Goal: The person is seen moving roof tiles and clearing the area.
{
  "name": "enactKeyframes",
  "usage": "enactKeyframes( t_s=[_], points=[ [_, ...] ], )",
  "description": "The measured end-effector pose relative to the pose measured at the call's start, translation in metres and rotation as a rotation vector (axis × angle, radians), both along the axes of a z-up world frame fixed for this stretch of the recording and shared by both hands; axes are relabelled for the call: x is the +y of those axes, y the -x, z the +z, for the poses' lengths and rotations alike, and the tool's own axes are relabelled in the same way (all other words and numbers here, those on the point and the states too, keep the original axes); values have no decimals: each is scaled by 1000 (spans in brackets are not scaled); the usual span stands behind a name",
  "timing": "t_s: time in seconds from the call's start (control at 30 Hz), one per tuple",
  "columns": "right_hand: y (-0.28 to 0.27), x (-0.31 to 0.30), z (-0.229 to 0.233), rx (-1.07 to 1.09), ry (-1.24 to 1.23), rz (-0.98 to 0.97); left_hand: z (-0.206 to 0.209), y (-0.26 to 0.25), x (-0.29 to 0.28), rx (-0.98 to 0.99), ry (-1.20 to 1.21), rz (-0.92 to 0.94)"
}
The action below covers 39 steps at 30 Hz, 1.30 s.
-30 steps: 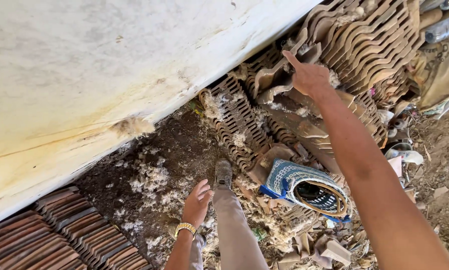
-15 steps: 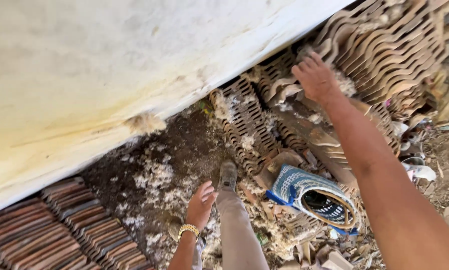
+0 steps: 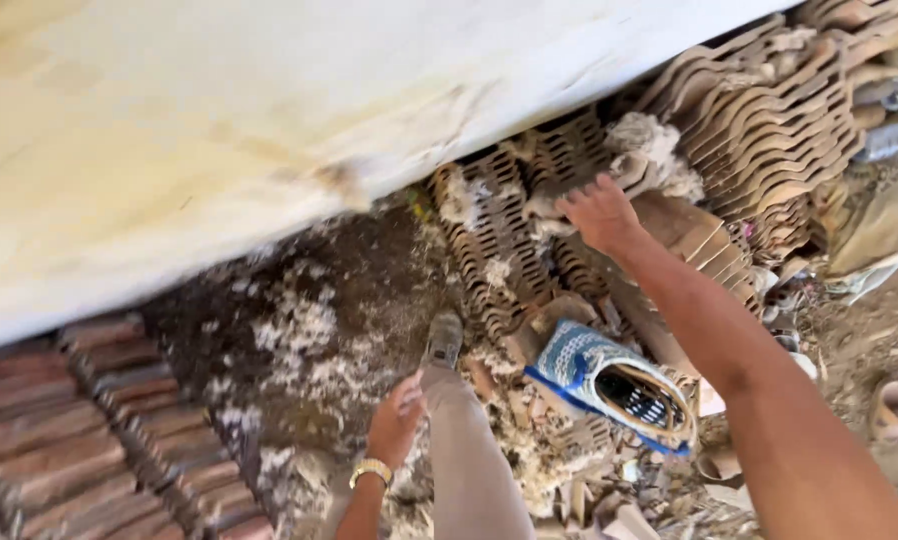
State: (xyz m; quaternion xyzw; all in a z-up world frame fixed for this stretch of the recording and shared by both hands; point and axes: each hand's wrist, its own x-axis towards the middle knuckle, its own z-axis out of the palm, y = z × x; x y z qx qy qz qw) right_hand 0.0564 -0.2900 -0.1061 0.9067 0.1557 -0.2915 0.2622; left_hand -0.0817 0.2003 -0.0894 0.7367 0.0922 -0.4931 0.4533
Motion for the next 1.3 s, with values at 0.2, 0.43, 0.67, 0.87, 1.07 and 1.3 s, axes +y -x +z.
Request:
enactKeyframes(
  t_s=[0.2,0.43,0.67,0.87,1.07,1.3],
  points=[
    [-16,57,82,-245,-443,-105,13,15,36,91,-24,343],
    [-11,251,239,-210,-832,-514,61,2,70,274,317,1012],
    [26,438,295,-282,-1549,-910,-45,6,154,7,631,1030],
    [64,540,309,-426,-1880,-1136,137,18,264,131,745,996],
    [84,599,353,-436,-2018,-1272,67,26,298,-301,533,483],
    [87,622,387,-466,-1973,-1137,123,34,293,-169,627,828]
  ],
)
